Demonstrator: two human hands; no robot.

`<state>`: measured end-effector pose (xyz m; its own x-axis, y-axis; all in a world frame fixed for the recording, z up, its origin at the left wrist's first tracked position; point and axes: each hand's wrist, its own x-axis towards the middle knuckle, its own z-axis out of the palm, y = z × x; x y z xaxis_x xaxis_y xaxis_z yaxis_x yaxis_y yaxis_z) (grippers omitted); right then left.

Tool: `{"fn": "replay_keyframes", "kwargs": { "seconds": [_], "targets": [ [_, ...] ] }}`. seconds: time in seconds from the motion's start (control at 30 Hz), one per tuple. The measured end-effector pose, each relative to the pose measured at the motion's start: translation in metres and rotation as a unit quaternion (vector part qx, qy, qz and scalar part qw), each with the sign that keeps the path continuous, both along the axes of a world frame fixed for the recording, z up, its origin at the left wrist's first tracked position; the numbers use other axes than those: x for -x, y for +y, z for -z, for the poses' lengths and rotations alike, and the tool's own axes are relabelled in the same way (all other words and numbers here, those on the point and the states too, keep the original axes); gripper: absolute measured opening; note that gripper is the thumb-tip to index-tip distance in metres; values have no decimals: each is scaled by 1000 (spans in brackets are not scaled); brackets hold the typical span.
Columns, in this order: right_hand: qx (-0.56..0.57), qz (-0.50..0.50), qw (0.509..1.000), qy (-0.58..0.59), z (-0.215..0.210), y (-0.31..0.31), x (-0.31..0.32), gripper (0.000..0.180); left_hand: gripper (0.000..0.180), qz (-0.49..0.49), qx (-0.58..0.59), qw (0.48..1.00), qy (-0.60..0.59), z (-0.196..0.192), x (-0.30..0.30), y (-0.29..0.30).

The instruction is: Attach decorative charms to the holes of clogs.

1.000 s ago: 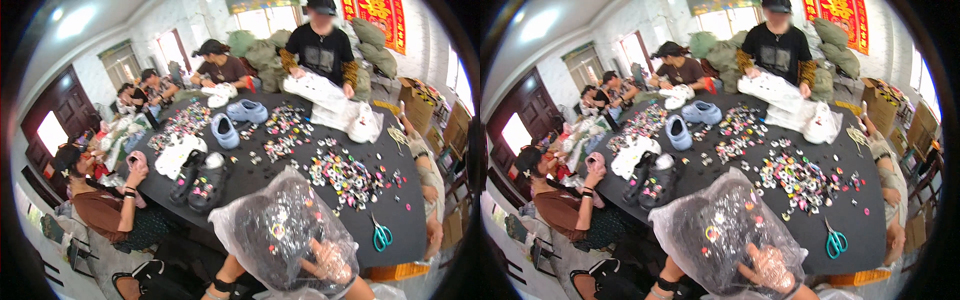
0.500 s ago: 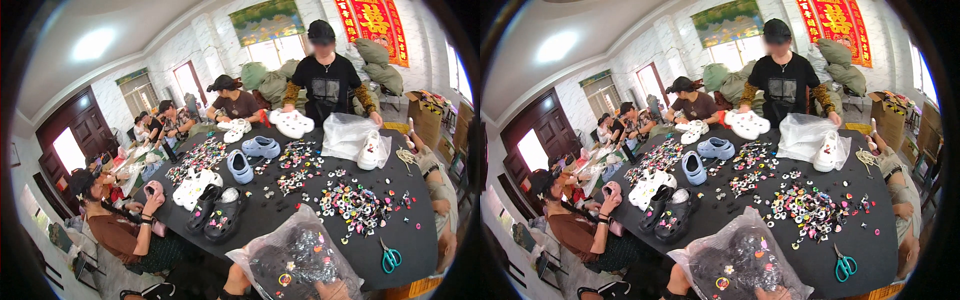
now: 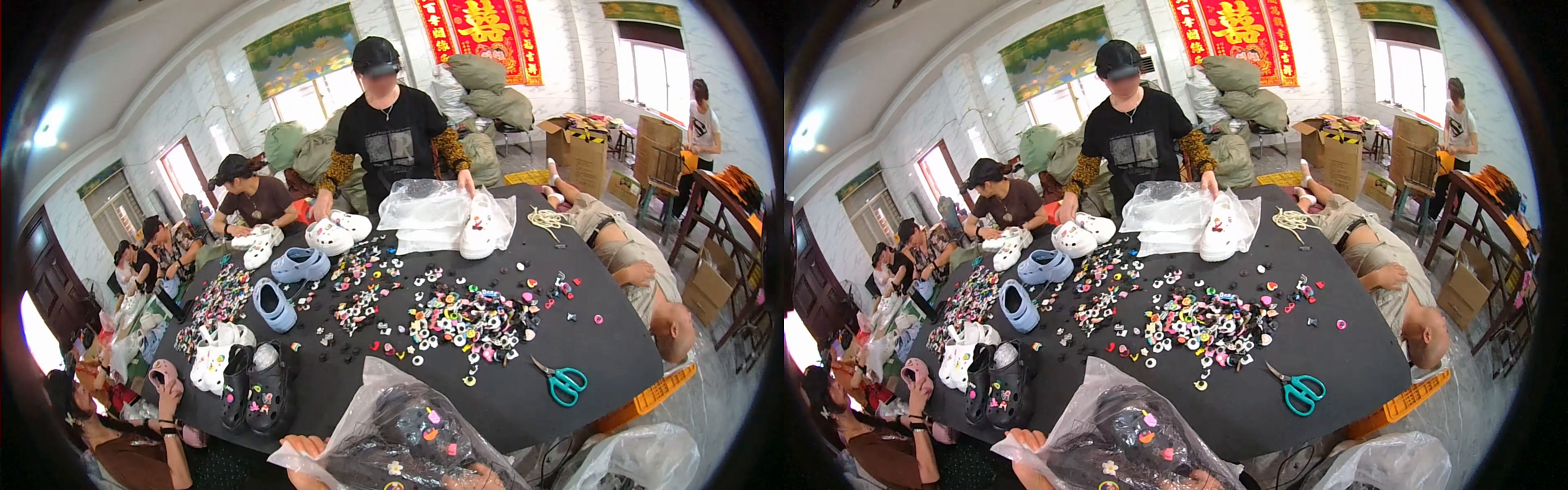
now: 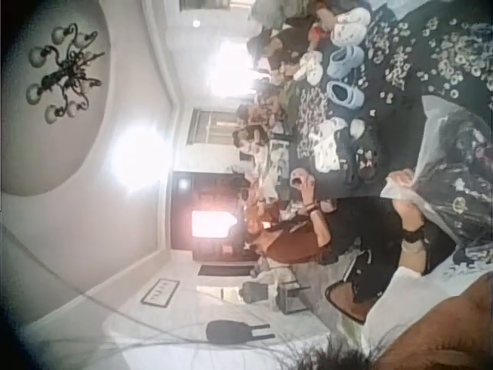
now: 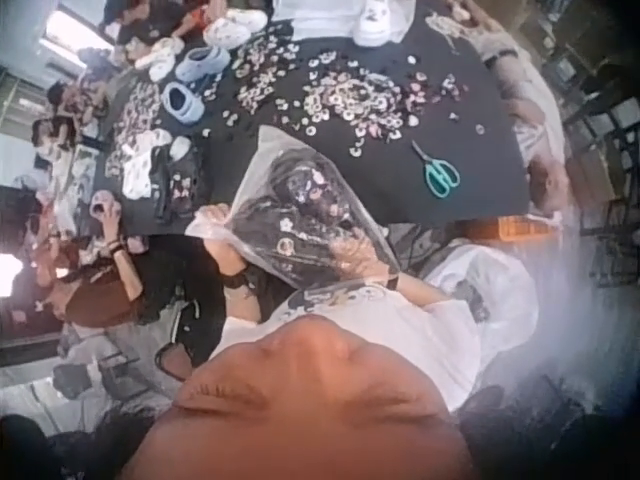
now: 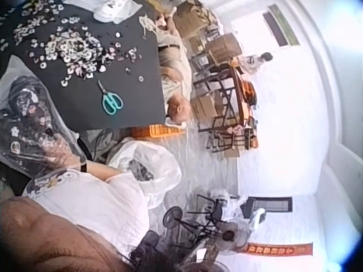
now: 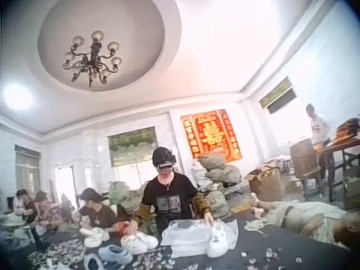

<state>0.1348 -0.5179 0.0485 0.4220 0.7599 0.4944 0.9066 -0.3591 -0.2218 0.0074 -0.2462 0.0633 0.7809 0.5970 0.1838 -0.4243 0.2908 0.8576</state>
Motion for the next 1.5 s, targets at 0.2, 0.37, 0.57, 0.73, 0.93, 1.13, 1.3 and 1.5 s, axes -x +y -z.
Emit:
{"fn": "replay_keyframes", "kwargs": {
  "seconds": [0.2, 0.37, 0.57, 0.73, 0.93, 1.13, 1.3, 1.5],
  "targets": [
    [-31, -89, 992, -83, 5, -2, -8, 46, 21, -25, 21, 998, -44, 44, 34, 24],
    [-98, -160, 982, -33, 2, 11, -34, 41, 31, 20, 161, 972, -170, 57, 5, 29],
    [51, -150, 987, -22, 21, 24, -38, 36, 29, 39, 1, 958, 284, 81, 19, 42],
    [110, -173, 978, -25, 12, 16, -36, 31, 19, 0, -103, 942, 318, 107, 53, 73],
    [129, -198, 971, -28, -20, -12, -27, 25, 22, -151, -38, 969, 190, 73, 52, 82],
    [161, -147, 975, 31, -45, -32, -35, 27, 47, -221, 123, 962, 105, 60, 119, 130],
    [178, -99, 976, 71, -33, -38, -58, 37, 52, -378, -44, 919, 101, 86, 218, 142],
    [92, -31, 990, 99, -22, 25, -71, 36, 46, -397, -197, 874, 201, 90, 253, 123]
  ]
}}
